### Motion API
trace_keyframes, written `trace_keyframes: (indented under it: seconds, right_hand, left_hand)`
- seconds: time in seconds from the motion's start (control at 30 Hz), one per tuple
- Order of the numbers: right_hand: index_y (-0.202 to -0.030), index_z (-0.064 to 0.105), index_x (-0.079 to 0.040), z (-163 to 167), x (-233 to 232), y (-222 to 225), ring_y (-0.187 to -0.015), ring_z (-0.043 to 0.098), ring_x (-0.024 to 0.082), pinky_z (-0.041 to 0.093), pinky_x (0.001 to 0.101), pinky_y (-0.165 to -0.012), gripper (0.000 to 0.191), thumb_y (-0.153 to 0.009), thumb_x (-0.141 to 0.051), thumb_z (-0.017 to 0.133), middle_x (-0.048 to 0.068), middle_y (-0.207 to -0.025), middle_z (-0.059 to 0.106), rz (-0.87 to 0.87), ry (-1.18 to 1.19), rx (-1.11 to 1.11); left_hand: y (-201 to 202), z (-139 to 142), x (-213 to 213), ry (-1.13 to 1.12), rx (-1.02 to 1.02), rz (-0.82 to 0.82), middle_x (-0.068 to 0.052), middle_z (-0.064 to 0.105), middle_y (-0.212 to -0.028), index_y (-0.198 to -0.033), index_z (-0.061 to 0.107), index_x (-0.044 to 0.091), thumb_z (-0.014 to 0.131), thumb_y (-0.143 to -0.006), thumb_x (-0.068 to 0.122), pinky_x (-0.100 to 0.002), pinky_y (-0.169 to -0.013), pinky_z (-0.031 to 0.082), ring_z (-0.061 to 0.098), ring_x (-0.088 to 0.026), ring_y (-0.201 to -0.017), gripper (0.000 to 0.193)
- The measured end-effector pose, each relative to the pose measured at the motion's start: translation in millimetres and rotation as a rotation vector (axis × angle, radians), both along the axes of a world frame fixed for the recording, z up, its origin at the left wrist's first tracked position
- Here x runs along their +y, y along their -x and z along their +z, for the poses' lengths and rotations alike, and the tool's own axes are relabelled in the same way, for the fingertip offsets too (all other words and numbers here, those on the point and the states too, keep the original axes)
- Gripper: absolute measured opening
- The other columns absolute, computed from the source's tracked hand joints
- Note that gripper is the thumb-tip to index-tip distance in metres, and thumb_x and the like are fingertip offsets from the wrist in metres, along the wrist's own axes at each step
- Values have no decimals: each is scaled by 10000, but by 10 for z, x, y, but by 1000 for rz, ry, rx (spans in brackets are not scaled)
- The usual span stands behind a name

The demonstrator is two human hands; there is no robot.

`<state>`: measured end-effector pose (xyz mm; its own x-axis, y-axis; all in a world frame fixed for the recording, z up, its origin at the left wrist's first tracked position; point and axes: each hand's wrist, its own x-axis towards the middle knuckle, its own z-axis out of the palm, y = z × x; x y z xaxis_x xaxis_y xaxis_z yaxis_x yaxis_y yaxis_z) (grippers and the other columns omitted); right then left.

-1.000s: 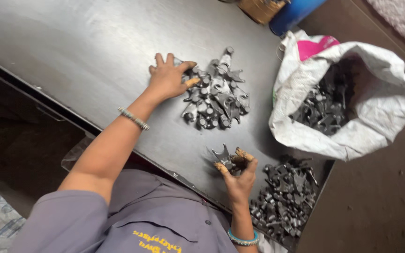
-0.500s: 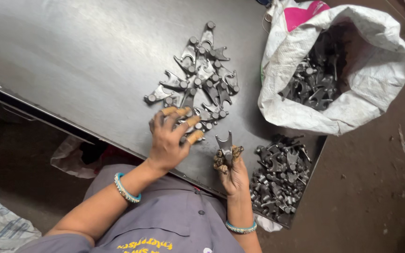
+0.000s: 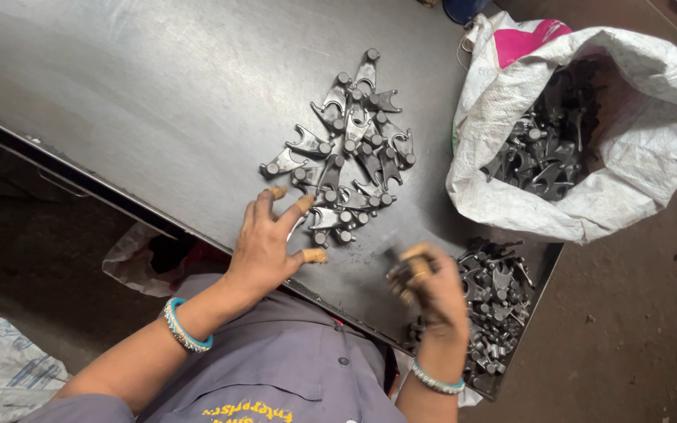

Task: The person picks small metal fork-shaped castings one at a time from a pile on a metal table, turns each part over in their hands, and places it in a separate pile on the table. They continue handling parts from the pile throughout the episode.

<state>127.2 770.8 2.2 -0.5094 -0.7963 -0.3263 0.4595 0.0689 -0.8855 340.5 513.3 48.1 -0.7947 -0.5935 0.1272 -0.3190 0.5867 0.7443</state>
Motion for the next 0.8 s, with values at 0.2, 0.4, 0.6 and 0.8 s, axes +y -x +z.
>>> trace_keyframes:
  seconds: [0.2, 0.4, 0.6, 0.8]
  right_hand:
    - [-1186, 647, -146, 420, -783, -2, -1005, 672, 219, 561, 330, -823, 503, -746, 87, 726, 132, -1185, 686, -296, 91, 484]
    - [-1232, 669, -96, 363, -1168, -422, -1081, 567, 358, 461, 419, -1004, 624, -668, 171, 669, 97, -1145, 733, 50, -414, 1451]
    - [-1160, 628, -38, 120, -689, -415, -993, 691, 219, 567, 332, -858, 428, -784, 20, 824, 127, -1121, 660, -184, -468, 1068]
    - [-1365, 450, -39, 14, -187, -452, -910, 696, 153, 595, 267, -807, 683, -786, -37, 813, 127, -1111, 685, -325, -173, 456]
  left_hand:
    - [-7, -226, 141, -87, -42, 14, -215, 478, -1233, -1320, 622, 188, 905, -665, 194, -490, -898, 512, 577, -432, -1071, 713]
    - [147, -370, 213, -107, -36, 41, -218, 464, -1224, -1257, 644, 176, 890, -650, 99, -495, -868, 527, 599, -438, -1037, 660]
    - [183, -360, 160, -125, -57, 28, -223, 449, -1223, -1241, 648, 170, 888, -634, 65, -502, -859, 526, 596, -442, -1022, 660]
    - [325, -400, 123, -143, 2, 36, -218, 443, -1162, -1225, 649, 139, 924, -633, 139, -513, -854, 515, 576, -439, -1014, 653]
